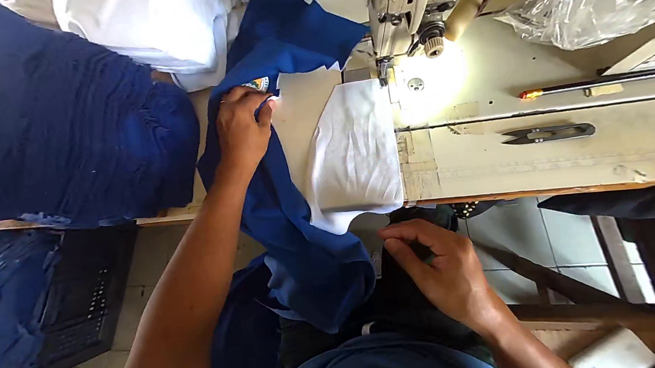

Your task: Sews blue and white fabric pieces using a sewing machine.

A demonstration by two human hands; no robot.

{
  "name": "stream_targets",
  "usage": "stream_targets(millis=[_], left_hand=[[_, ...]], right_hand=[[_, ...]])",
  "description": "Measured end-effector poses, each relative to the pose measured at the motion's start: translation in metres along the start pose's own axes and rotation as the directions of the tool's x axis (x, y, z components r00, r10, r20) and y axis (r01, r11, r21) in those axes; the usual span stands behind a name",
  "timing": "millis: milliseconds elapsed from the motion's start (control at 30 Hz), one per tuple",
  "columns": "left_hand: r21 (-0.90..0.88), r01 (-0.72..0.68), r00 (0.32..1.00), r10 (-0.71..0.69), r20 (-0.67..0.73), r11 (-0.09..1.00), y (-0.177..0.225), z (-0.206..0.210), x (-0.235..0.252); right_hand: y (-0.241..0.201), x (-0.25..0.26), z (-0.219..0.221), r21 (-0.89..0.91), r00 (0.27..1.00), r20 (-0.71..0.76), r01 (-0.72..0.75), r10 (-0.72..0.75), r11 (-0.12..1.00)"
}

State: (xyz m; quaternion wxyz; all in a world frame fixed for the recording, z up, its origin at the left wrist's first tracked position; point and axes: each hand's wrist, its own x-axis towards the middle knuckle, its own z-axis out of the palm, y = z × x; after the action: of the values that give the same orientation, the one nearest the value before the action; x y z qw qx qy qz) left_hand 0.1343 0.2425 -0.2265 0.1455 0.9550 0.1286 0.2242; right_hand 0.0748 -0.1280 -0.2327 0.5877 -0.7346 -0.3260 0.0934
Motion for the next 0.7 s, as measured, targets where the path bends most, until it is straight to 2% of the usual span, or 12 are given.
stream_targets(millis=[100, 167, 233, 300, 333, 400, 467, 533, 567, 633, 700], left_hand=[[0.023, 0.019, 1.000, -0.019, -0.012, 1.000, -0.002, -0.018, 0.004], [0.027, 0.022, 0.999, -0.021, -0.034, 0.999, 0.001, -0.042, 0.005], [0.040, -0.033, 0.996, 0.036, -0.085, 0.999, 0.008, -0.063, 0.003], [0.060, -0.137, 0.979, 0.144, -0.145, 0.989, 0.019, -0.082, -0.002], [0.079, -0.199, 0.964, 0.210, -0.163, 0.977, 0.029, -0.091, -0.007], [0.113, -0.321, 0.934, 0.334, -0.128, 0.940, 0.056, -0.110, -0.025], [0.085, -0.455, 0.890, 0.456, 0.006, 0.886, 0.094, -0.123, -0.059], [-0.053, -0.589, 0.800, 0.592, 0.103, 0.806, 0.124, -0.119, -0.097], [-0.169, -0.594, 0.773, 0.616, 0.151, 0.786, 0.133, -0.115, -0.110], [-0.408, -0.432, 0.806, 0.547, 0.226, 0.804, 0.131, -0.112, -0.114], [-0.511, -0.314, 0.888, 0.438, 0.140, 0.800, 0.110, -0.109, -0.092]], right_hand=[[-0.020, 0.035, 0.016, 0.073, 1.000, 0.006, -0.012, 0.011, 0.997], [-0.031, 0.074, 0.030, 0.225, 0.991, 0.003, -0.128, 0.131, 0.966], [-0.038, 0.125, 0.048, 0.472, 0.932, 0.045, -0.336, 0.359, 0.815], [-0.040, 0.175, 0.063, 0.646, 0.828, 0.170, -0.503, 0.535, 0.573], [-0.038, 0.196, 0.067, 0.690, 0.789, 0.216, -0.540, 0.575, 0.482], [-0.031, 0.229, 0.071, 0.744, 0.763, 0.197, -0.525, 0.616, 0.413], [-0.023, 0.246, 0.066, 0.754, 0.753, 0.112, -0.489, 0.648, 0.439], [-0.017, 0.238, 0.060, 0.609, 0.755, -0.010, -0.516, 0.656, 0.602], [-0.018, 0.225, 0.055, 0.495, 0.771, -0.051, -0.533, 0.635, 0.687], [-0.023, 0.193, 0.042, 0.401, 0.864, -0.021, -0.453, 0.503, 0.796], [-0.028, 0.158, 0.029, 0.489, 0.961, 0.061, -0.263, 0.268, 0.832]])
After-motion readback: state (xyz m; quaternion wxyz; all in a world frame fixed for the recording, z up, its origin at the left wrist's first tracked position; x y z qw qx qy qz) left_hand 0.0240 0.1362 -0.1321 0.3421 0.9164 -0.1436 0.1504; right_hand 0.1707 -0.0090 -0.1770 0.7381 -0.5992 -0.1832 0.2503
